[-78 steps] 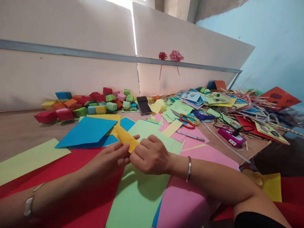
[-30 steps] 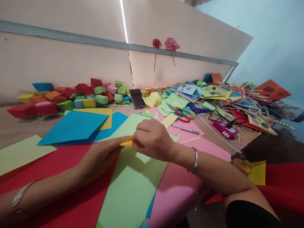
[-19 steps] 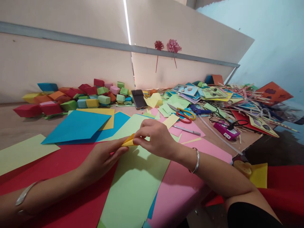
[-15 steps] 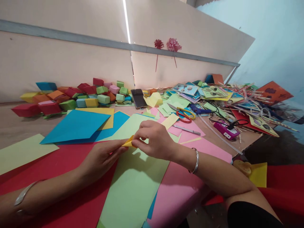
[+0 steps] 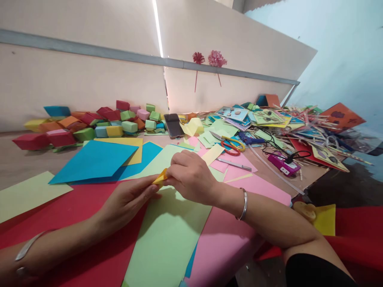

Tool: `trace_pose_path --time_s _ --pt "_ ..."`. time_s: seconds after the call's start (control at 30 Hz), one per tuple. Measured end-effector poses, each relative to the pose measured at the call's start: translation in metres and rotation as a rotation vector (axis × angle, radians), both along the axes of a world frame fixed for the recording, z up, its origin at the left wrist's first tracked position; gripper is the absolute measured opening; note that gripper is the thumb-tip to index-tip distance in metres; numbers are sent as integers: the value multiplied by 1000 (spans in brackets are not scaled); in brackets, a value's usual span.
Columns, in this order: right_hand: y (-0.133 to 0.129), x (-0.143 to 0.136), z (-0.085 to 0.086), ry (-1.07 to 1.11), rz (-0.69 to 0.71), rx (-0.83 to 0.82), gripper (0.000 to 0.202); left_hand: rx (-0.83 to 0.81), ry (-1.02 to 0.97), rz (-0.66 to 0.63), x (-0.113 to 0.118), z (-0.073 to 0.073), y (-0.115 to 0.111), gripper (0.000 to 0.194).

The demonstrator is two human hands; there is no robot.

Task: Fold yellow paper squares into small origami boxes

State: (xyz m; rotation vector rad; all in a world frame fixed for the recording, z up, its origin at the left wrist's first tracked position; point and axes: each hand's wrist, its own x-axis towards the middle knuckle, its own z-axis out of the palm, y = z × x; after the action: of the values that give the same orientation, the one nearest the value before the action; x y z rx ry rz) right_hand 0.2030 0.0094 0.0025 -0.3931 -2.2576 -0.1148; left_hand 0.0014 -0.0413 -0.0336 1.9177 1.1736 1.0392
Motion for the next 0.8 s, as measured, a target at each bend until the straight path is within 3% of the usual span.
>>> trace_pose_path --time_s 0.23,0.63,0.8 --pt "-2 -2 -2 27 -48 -68 24 -109 -178 22 3 -4 -1 44" --pt "4 1 -2 -122 -171 290 37 -382 -354 53 9 11 -4 51" --pt "-1 0 1 -125 -177 197 34 -385 -387 95 11 14 -7 49"
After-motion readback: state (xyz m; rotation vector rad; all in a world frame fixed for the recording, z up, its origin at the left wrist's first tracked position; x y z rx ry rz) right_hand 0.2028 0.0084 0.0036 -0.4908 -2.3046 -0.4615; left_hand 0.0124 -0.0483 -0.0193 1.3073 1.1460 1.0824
